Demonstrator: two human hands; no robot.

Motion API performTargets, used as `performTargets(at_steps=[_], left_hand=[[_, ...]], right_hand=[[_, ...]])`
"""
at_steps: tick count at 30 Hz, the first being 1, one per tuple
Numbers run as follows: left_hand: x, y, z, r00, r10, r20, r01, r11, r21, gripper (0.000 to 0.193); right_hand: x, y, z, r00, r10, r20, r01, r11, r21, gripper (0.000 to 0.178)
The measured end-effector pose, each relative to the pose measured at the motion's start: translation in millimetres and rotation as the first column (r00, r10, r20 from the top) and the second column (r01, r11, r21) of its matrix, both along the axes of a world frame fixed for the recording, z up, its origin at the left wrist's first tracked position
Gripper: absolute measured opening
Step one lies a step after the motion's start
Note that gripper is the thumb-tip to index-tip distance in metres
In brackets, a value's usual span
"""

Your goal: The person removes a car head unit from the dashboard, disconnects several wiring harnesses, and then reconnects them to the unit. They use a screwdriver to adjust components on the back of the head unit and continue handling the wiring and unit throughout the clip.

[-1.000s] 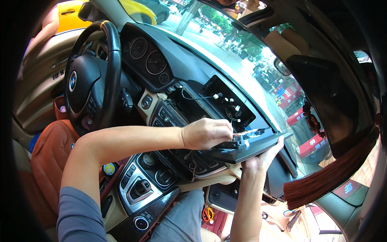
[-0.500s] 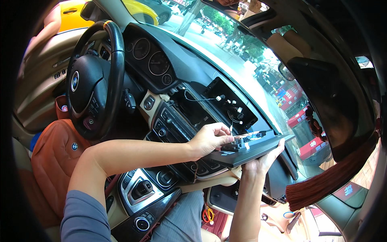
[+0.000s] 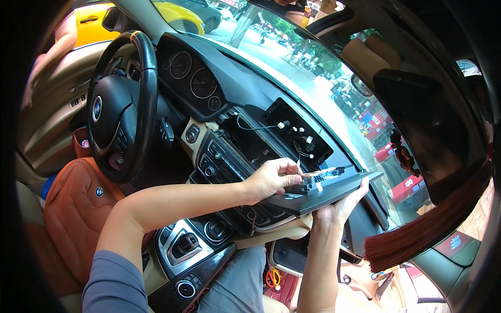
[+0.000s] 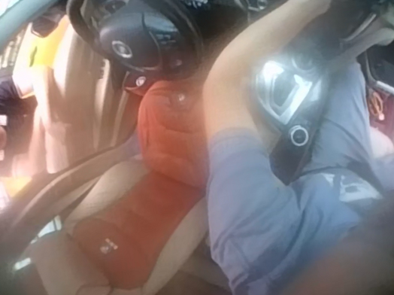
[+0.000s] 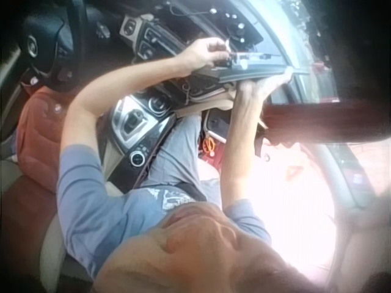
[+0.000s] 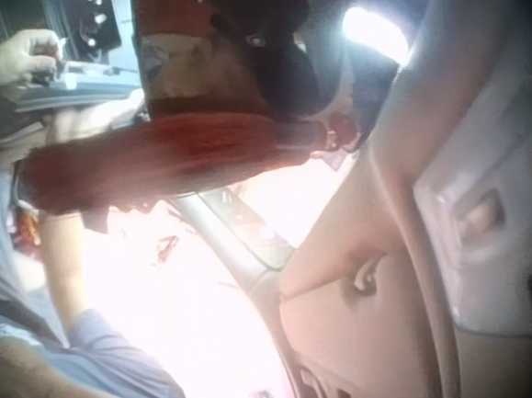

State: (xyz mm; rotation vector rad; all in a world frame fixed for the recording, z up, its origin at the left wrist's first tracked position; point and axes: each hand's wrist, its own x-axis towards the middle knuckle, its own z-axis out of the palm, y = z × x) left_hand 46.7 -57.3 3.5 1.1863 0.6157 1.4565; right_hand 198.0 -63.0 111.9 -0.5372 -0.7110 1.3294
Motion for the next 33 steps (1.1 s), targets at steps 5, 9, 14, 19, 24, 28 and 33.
performTargets(at_steps=[5, 9, 14, 19, 24, 28, 33], left_hand=[[0, 4, -10, 0.991, -0.066, 0.119, 0.063, 0.998, 0.025, 0.021], [0, 11, -10, 0.993, -0.099, 0.06, 0.097, 0.995, 0.028, 0.023], [-2, 9, -7, 0.969, -0.144, 0.198, 0.144, 0.989, 0.017, 0.017], [-1, 9, -1, 0.993, -0.101, 0.058, 0.1, 0.995, 0.01, 0.017], [-1, 11, -5, 0.976, -0.153, 0.157, 0.138, 0.985, 0.104, 0.018], [-2, 16, -7, 0.992, -0.112, 0.063, 0.104, 0.988, 0.11, 0.022], [-7, 19, -9, 0.986, -0.139, 0.089, 0.128, 0.985, 0.12, 0.02]], right_hand=[[-1, 1, 0, 1.0, -0.028, 0.007, 0.028, 1.0, -0.001, 0.053], [-1, -1, 1, 0.997, 0.019, 0.071, -0.02, 1.0, 0.015, 0.055], [1, 3, -1, 0.997, -0.041, 0.07, 0.041, 0.999, 0.002, 0.054], [12, 10, -9, 0.979, 0.065, 0.192, -0.085, 0.992, 0.093, 0.06], [20, 17, -14, 0.986, 0.051, 0.16, -0.068, 0.992, 0.103, 0.057], [17, 17, -15, 0.983, 0.096, 0.156, -0.118, 0.983, 0.139, 0.055], [10, 15, -11, 0.993, 0.001, 0.12, -0.015, 0.994, 0.111, 0.055]])
